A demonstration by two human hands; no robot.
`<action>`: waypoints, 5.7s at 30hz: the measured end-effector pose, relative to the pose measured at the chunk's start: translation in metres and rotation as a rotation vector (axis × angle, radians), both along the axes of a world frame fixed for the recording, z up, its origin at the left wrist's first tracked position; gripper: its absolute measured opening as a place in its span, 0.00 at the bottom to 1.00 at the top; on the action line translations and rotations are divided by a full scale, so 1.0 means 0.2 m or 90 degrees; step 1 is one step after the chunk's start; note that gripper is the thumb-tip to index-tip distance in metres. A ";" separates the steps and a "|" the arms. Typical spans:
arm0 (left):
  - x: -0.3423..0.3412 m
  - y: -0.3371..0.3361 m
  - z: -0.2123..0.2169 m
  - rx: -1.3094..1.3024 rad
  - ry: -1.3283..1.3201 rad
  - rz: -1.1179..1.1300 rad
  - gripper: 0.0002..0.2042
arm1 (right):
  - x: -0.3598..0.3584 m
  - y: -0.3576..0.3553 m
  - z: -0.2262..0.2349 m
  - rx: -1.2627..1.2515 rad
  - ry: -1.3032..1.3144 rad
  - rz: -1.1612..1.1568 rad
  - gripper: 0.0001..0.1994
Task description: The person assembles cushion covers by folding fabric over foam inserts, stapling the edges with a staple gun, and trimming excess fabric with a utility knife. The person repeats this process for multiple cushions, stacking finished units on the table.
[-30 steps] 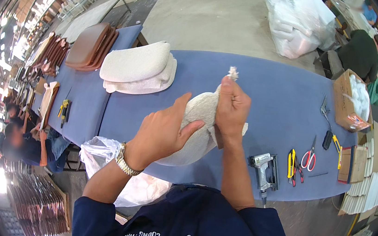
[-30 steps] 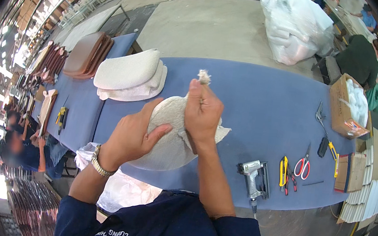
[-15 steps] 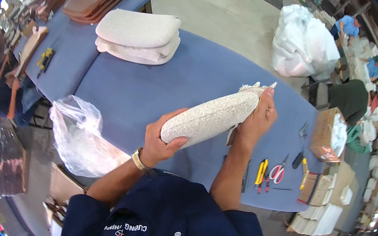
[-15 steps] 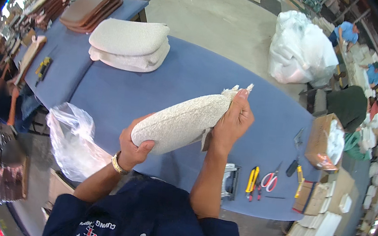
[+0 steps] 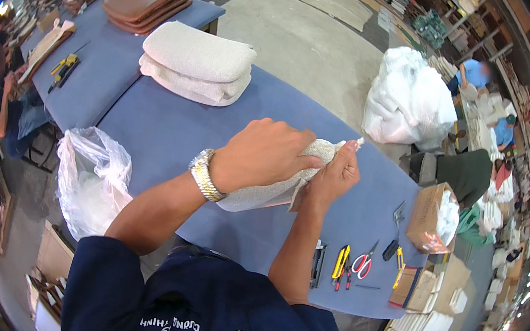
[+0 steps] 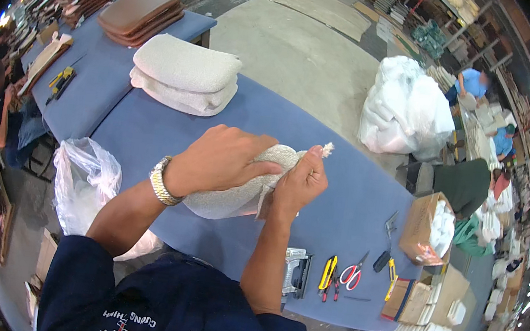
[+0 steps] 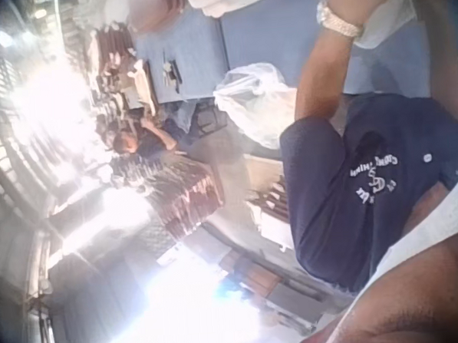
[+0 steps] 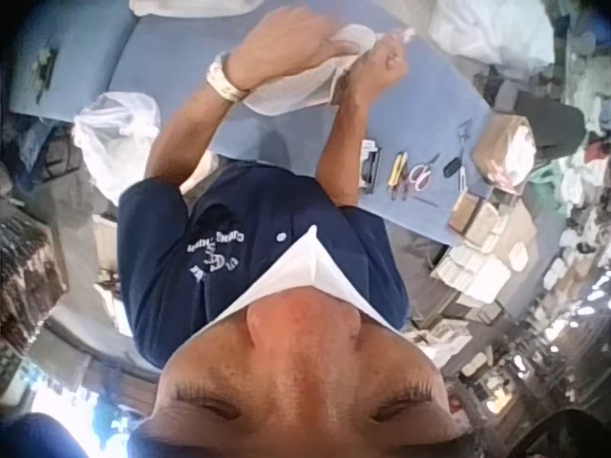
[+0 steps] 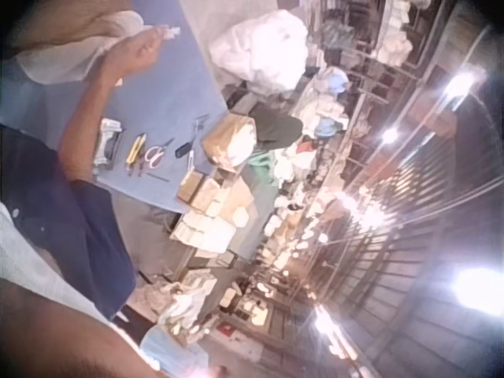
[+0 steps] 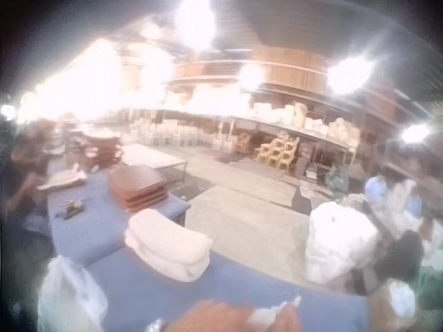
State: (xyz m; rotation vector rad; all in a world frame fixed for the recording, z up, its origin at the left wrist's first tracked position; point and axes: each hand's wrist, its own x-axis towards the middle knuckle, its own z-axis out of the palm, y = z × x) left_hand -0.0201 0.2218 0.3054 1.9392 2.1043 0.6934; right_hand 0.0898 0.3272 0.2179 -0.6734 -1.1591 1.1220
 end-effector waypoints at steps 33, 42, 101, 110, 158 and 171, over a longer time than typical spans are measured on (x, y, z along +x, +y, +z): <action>-0.21 -0.27 -0.29 0.441 0.077 0.239 0.17 | -0.27 -0.44 -0.03 0.277 -0.106 0.008 0.17; -0.44 -0.34 -0.36 0.400 -0.362 0.063 0.27 | 0.00 -0.49 0.01 0.308 -0.174 0.168 0.09; 0.06 1.20 -1.14 0.019 -0.322 -0.202 0.09 | 0.39 0.69 -0.84 -0.428 -0.182 0.112 0.12; 0.12 1.12 -1.33 0.095 -0.598 -0.062 0.04 | 0.30 0.63 -0.78 -0.386 -0.262 0.027 0.08; -0.03 1.08 -1.42 0.166 -0.670 -0.155 0.04 | 0.72 0.75 -0.28 -0.360 -0.396 0.197 0.32; -0.11 1.06 -1.46 0.158 -0.742 -0.196 0.11 | 0.44 0.86 -0.28 -0.041 -0.802 0.314 0.35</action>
